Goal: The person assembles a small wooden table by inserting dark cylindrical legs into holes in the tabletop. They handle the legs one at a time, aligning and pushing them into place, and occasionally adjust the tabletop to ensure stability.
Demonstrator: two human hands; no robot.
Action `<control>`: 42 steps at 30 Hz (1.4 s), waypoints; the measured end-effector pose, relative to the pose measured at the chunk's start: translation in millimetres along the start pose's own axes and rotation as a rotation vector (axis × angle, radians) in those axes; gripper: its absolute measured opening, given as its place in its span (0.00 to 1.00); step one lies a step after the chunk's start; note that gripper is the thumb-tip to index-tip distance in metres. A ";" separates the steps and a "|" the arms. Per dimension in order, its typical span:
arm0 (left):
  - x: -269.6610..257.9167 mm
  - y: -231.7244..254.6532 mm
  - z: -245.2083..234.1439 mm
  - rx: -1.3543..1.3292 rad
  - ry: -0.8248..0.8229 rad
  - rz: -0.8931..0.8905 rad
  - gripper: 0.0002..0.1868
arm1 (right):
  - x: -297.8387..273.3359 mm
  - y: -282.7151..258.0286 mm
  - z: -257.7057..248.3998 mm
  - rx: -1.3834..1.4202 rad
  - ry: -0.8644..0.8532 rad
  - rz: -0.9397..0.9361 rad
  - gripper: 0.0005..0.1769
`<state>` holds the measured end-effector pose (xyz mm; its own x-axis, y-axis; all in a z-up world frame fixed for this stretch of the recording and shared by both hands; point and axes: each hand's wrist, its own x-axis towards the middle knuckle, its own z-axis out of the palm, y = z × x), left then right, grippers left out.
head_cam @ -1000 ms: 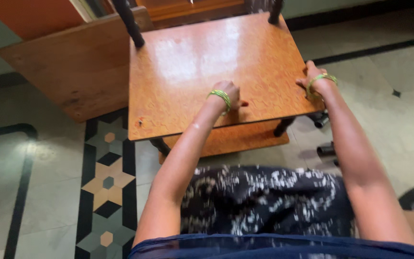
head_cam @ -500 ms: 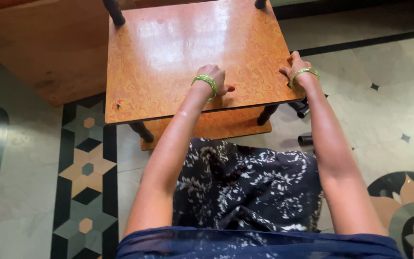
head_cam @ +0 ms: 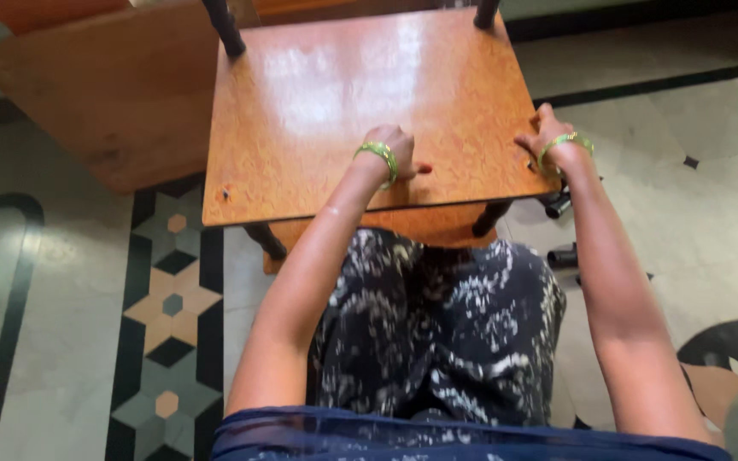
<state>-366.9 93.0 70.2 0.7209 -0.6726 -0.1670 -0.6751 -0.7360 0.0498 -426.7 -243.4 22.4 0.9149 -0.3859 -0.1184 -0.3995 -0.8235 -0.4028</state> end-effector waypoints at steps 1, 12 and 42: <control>0.1 -0.3 0.8 0.000 -0.007 0.004 0.38 | -2.9 -0.2 1.2 0.004 -0.010 0.011 0.37; 94.5 -34.6 16.5 -0.196 0.088 -0.003 0.29 | 81.7 -20.4 -1.1 -0.055 0.141 -0.195 0.30; 188.0 -35.1 22.1 -0.148 0.197 -0.090 0.40 | 289.0 -137.5 -19.4 1.013 0.774 -0.392 0.13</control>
<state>-211.1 -5.9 15.3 0.8032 -0.5954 0.0172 -0.5873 -0.7868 0.1896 -108.4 -249.8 61.1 0.5552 -0.6088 0.5667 0.4087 -0.3937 -0.8234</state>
